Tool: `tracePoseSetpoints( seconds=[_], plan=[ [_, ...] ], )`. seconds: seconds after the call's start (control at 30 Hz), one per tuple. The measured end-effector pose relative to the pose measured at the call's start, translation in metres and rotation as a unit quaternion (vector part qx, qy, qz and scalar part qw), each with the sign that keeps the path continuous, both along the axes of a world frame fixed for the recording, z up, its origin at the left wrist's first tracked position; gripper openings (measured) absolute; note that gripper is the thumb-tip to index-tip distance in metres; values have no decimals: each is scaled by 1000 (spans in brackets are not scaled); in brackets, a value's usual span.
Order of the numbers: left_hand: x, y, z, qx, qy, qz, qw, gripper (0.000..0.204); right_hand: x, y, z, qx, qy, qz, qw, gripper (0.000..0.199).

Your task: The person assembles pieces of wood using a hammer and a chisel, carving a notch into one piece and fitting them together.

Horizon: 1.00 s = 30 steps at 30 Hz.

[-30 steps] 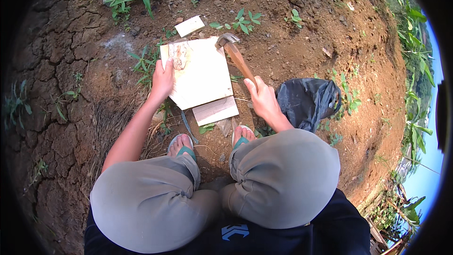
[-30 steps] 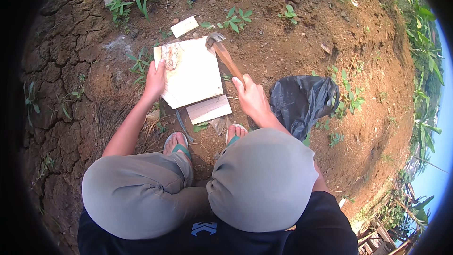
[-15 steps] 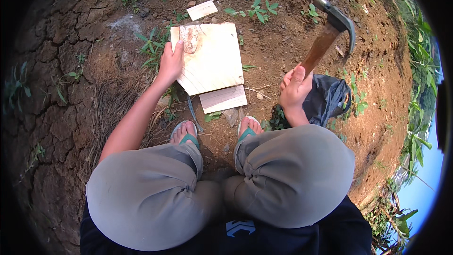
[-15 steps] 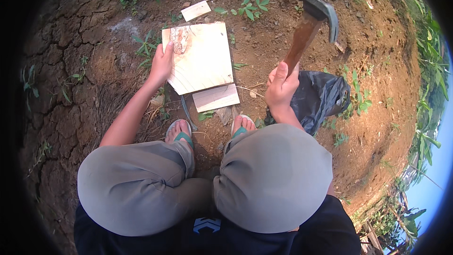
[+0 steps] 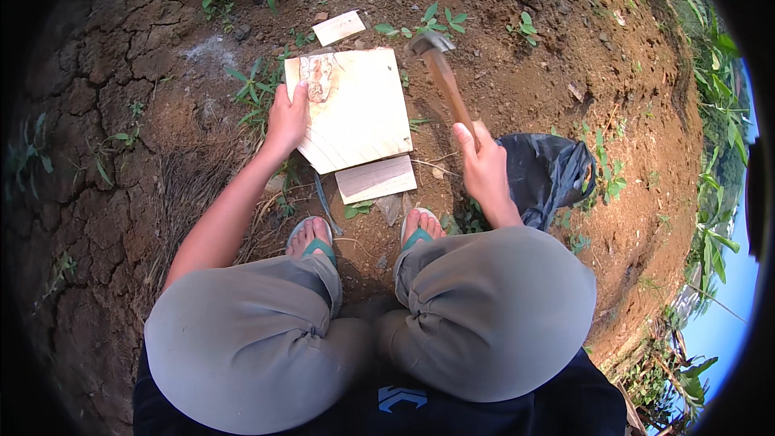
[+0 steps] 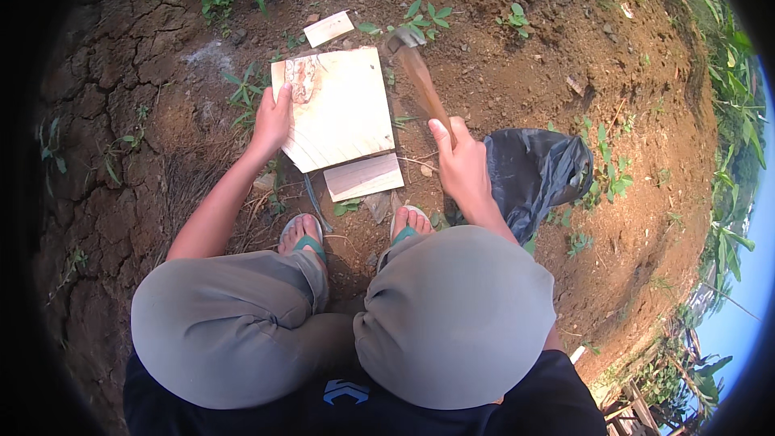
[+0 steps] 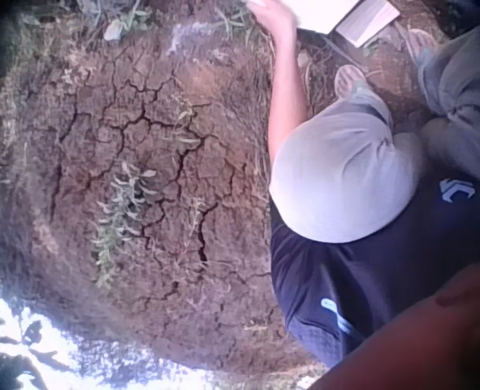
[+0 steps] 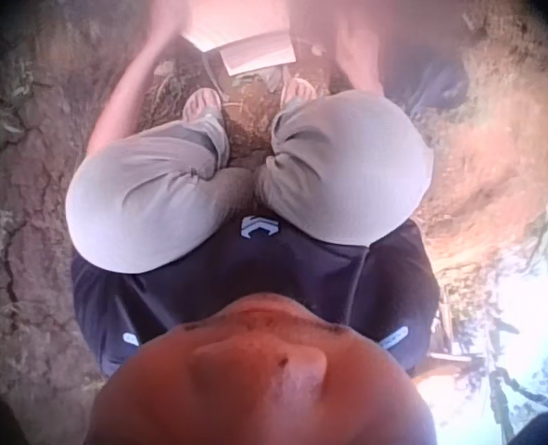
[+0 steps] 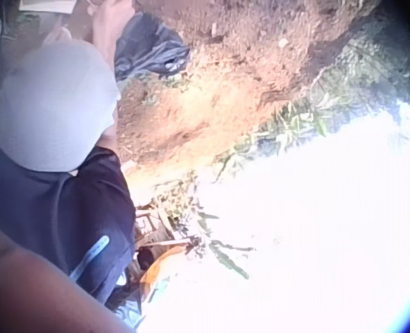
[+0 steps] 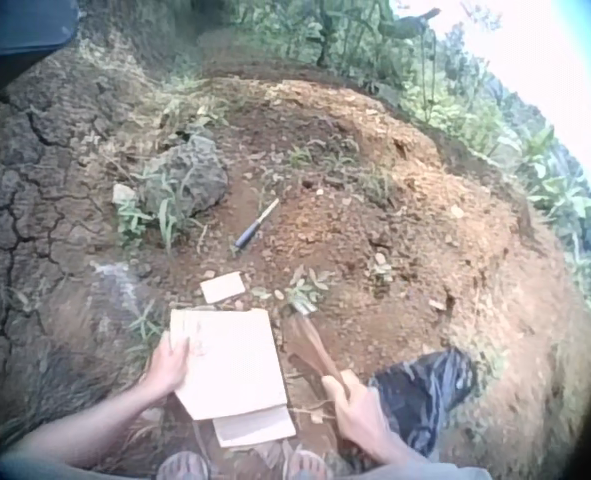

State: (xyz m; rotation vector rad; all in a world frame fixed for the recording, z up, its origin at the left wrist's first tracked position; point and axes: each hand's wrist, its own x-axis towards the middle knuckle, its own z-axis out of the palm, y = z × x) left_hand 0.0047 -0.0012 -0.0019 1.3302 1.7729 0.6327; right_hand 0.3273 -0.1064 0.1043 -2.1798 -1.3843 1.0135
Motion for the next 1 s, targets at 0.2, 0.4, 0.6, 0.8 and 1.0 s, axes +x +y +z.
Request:
tracePoseSetpoints(
  seconds=[0.2, 0.4, 0.6, 0.8, 1.0],
  plan=[
    [4, 5, 2, -55, -46, -7, 997, 54, -7, -21, -60, -31, -60, 63, 996, 40],
    [1, 3, 6, -48, -21, -13, 999, 54, -17, -4, 20, 187, 96, -90, 973, 37],
    [1, 1, 4, -35, -22, -10, 999, 54, -9, -10, -4, 104, 42, -38, 993, 40],
    [-3, 0, -2, -29, -32, -8, 999, 53, -2, -7, -2, 50, 19, -16, 998, 41],
    [1, 0, 5, -41, -28, -1, 999, 53, 0, -8, -24, 177, 37, -64, 981, 34]
  ],
)
